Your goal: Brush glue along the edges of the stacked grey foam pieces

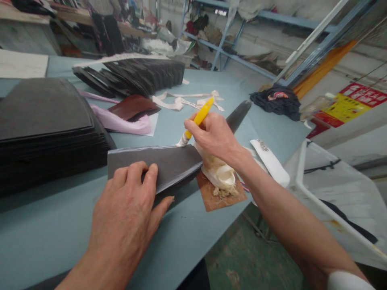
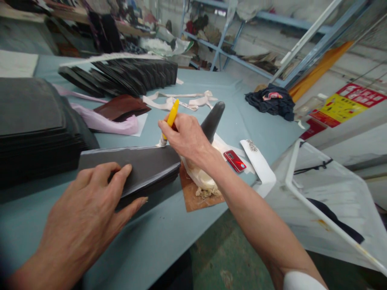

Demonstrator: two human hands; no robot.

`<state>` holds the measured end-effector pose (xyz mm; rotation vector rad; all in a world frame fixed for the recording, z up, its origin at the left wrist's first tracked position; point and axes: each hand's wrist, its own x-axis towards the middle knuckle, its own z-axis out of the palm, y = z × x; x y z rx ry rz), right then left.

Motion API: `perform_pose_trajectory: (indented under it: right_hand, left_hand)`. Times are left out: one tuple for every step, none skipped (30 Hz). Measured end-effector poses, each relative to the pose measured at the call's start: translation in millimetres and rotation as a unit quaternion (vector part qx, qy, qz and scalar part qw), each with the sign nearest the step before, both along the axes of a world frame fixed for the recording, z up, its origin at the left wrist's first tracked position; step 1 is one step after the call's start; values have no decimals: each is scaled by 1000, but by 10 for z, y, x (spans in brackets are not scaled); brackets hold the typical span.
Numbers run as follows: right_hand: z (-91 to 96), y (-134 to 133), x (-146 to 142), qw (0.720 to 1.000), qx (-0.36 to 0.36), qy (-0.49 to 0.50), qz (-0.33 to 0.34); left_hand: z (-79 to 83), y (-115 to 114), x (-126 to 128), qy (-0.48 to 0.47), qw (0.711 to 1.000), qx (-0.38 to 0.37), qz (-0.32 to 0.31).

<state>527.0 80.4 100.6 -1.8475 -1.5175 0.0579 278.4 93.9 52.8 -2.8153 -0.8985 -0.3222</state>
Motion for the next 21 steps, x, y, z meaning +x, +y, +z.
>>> perform_pose_trajectory:
  right_hand:
    - [4, -13, 12, 1000, -3, -2, -1]
    - [9, -27, 24, 1000, -5, -3, -2]
    - [14, -40, 35, 1000, -6, -5, -3]
    - [20, -53, 46, 1000, -6, -9, -3]
    - [25, -65, 57, 1000, -6, -14, -3]
    - [29, -76, 69, 1000, -6, -22, -4]
    - [32, -86, 81, 999, -6, -32, -7]
    - [37, -96, 92, 999, -6, -44, -14]
    - [43, -107, 102, 998, -6, -58, -22]
    - [54, -119, 109, 997, -7, -71, -29]
    - [70, -134, 112, 996, -7, -81, -35]
    - [92, -150, 110, 995, -3, -88, -39]
    - [117, -168, 102, 995, 6, -92, -41]
    - [144, -186, 88, 995, 17, -94, -41]
    - [170, -203, 71, 994, 31, -95, -40]
    - [190, -219, 50, 994, 40, -97, -35]
    - [200, -234, 30, 994, 43, -100, -25]
    - [200, -248, 13, 994, 37, -104, -9]
    - [190, -263, -1, 994, 24, -109, 10]
    - [170, -280, -8, 993, 8, -117, 28]
    - [144, -301, -10, 991, -7, -126, 43]
  left_hand:
    - [10, -8, 8, 2, 1000, -4, 3]
    - [20, -15, 16, 5, 1000, -8, 8]
    - [28, -21, 23, 6, 1000, -12, 13]
    - [33, -25, 28, 7, 1000, -15, 18]
    - [35, -27, 30, 9, 1000, -18, 23]
    - [33, -25, 28, 9, 999, -20, 26]
    - [27, -21, 24, 8, 999, -19, 24]
    - [20, -16, 17, 6, 1000, -18, 19]
    - [12, -10, 11, 4, 1000, -15, 12]
    - [4, -4, 6, 1, 1000, -13, 5]
    - [-2, -1, 5, -1, 1000, -12, 1]
    - [-6, 1, 8, -2, 1000, -14, 2]
    - [-7, 0, 13, 0, 1000, -19, 7]
    - [-8, -2, 20, 2, 1000, -25, 15]
    - [-8, -4, 26, 5, 999, -32, 22]
    - [-11, -5, 31, 5, 999, -36, 29]
    - [-16, -5, 31, 4, 999, -36, 32]
    - [-24, -3, 27, 0, 999, -33, 28]
    - [-36, 1, 18, -7, 999, -27, 21]
    - [-50, 6, 7, -14, 1000, -21, 10]
    - [-65, 10, -5, -22, 1000, -14, -1]
